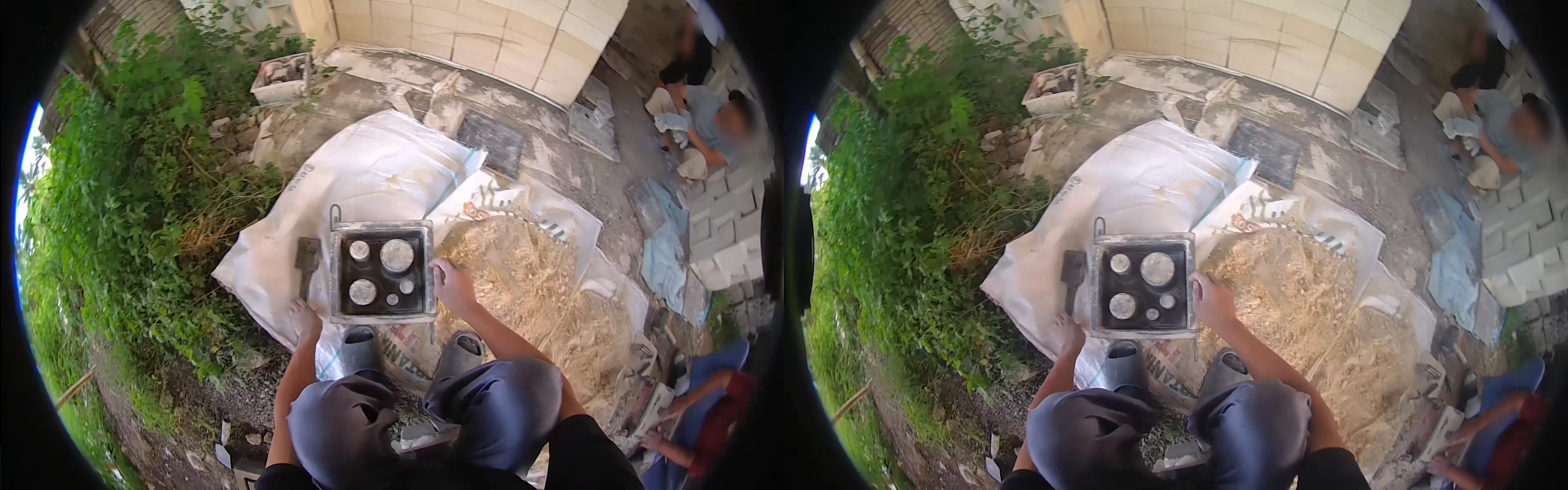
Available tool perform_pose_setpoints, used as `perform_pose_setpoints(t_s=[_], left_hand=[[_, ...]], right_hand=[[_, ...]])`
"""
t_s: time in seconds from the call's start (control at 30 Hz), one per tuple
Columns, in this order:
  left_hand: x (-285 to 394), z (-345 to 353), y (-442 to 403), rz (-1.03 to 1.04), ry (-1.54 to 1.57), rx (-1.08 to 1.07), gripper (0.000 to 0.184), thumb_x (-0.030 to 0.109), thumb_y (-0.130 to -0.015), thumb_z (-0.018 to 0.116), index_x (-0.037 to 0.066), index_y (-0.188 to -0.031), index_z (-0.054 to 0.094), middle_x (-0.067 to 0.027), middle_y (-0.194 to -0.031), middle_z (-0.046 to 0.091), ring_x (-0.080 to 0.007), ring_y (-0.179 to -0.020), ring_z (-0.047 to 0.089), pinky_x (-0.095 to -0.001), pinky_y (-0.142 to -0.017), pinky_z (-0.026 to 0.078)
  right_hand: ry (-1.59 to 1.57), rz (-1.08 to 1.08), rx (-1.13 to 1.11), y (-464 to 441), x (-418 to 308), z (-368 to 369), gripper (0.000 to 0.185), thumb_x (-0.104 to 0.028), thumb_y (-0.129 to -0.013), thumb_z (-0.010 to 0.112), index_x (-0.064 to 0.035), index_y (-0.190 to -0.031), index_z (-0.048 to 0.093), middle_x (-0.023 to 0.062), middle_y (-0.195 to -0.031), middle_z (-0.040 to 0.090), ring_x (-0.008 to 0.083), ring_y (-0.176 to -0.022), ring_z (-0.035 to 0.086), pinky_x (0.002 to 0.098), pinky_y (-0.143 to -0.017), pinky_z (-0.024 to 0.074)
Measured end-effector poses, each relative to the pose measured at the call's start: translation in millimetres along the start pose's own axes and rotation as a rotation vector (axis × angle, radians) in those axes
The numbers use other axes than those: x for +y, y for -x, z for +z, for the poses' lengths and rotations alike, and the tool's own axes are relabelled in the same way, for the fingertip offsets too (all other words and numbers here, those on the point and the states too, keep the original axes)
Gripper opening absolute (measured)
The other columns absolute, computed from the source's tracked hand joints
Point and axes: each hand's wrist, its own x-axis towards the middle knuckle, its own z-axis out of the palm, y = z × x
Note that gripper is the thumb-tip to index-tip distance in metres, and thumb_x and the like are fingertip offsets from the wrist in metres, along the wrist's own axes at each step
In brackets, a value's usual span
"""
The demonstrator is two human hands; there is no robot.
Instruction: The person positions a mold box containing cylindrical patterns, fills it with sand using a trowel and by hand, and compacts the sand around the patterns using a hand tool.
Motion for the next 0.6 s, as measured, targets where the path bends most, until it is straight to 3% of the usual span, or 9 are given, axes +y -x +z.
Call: perform_pose_setpoints(t_s=[0.13, 0.17, 0.23, 0.3, 0.4, 0.47, 0.5, 0.57, 0.6], left_hand=[[-16, 16, -16, -0.046, 0.206, 0.114, 0.052, 0.021, -0.074, 0.068, -0.005, -0.115, 0.048, -0.0229, -0.114, 0.051, -0.0383, -0.109, 0.05, -0.042, -0.092, 0.042], [-15, 22, -15, -0.092, 0.268, 0.19, 0.049, 0.019, -0.072, 0.069, -0.007, -0.112, 0.055, -0.0242, -0.108, 0.057, -0.037, -0.104, 0.055, -0.0411, -0.089, 0.044], [-8, -11, -3, -0.057, 0.39, 0.005, 0.044, 0.024, -0.072, 0.069, -0.008, -0.102, 0.059, -0.0259, -0.097, 0.06, -0.0372, -0.094, 0.059, -0.0423, -0.083, 0.047], [-28, 25, -31, 0.117, 0.578, -0.263, 0.049, 0.039, -0.074, 0.066, -0.01, -0.078, 0.063, -0.0287, -0.07, 0.062, -0.0384, -0.074, 0.065, -0.0465, -0.068, 0.05], [-35, 84, -63, 0.319, 0.4, -0.155, 0.048, 0.038, -0.075, 0.063, -0.009, -0.083, 0.063, -0.028, -0.078, 0.062, -0.038, -0.082, 0.064, -0.0467, -0.075, 0.048], [-35, 119, -83, 0.275, 0.44, 0.086, 0.034, 0.027, -0.078, 0.058, -0.005, -0.09, 0.063, -0.023, -0.086, 0.061, -0.0347, -0.086, 0.061, -0.0448, -0.077, 0.047], [-25, 103, -79, 0.182, 0.536, 0.266, 0.025, 0.017, -0.08, 0.053, 0.0, -0.095, 0.062, -0.0185, -0.09, 0.059, -0.0319, -0.086, 0.058, -0.0432, -0.077, 0.047], [1, 44, -66, 0.046, 0.681, 0.164, 0.032, 0.013, -0.079, 0.058, -0.003, -0.106, 0.055, -0.0193, -0.102, 0.058, -0.034, -0.091, 0.057, -0.0411, -0.082, 0.046], [24, -12, -47, -0.027, 0.75, 0.12, 0.038, 0.01, -0.078, 0.061, -0.004, -0.112, 0.052, -0.0197, -0.108, 0.057, -0.035, -0.094, 0.057, -0.0401, -0.084, 0.045]], right_hand=[[0.078, 0.386, 0.154, 31, 62, 34, 0.01, -0.006, -0.084, 0.051, -0.0032, -0.092, 0.058, 0.0188, -0.077, 0.061, 0.0384, -0.074, 0.059, 0.0456, -0.066, 0.0458], [0.008, 0.531, -0.109, 49, 77, 44, 0.009, -0.007, -0.083, 0.053, -0.0033, -0.089, 0.057, 0.0184, -0.075, 0.06, 0.0385, -0.075, 0.058, 0.0453, -0.065, 0.0459], [0.191, 0.068, -0.779, 59, 84, 43, 0.014, -0.007, -0.08, 0.054, -0.0025, -0.092, 0.058, 0.0176, -0.072, 0.059, 0.036, -0.075, 0.059, 0.0427, -0.064, 0.0469], [0.451, -0.571, -1.114, 59, 89, 44, 0.021, -0.006, -0.078, 0.053, -0.0017, -0.098, 0.06, 0.0173, -0.072, 0.06, 0.0335, -0.073, 0.061, 0.0404, -0.062, 0.048], [0.216, -0.147, -1.067, 74, 91, 50, 0.03, -0.006, -0.079, 0.051, -0.0004, -0.107, 0.06, 0.0178, -0.077, 0.064, 0.0297, -0.075, 0.063, 0.0367, -0.062, 0.0495], [-0.874, 1.07, -0.482, 74, 80, 52, 0.036, -0.008, -0.081, 0.05, -0.0019, -0.116, 0.056, 0.0195, -0.088, 0.065, 0.029, -0.08, 0.063, 0.0363, -0.061, 0.0494], [-0.883, 1.068, -0.476, 71, 81, 55, 0.036, -0.008, -0.081, 0.05, -0.0019, -0.116, 0.056, 0.0195, -0.088, 0.065, 0.029, -0.08, 0.063, 0.0363, -0.061, 0.0494], [-0.281, 0.707, -0.457, 69, 87, 56, 0.037, -0.01, -0.082, 0.051, -0.0039, -0.119, 0.053, 0.0201, -0.098, 0.063, 0.0333, -0.087, 0.061, 0.0403, -0.068, 0.0505], [-0.287, 0.72, -0.44, 67, 82, 50, 0.037, -0.01, -0.082, 0.051, -0.0039, -0.119, 0.053, 0.0201, -0.098, 0.063, 0.0333, -0.087, 0.061, 0.0403, -0.068, 0.0505]])
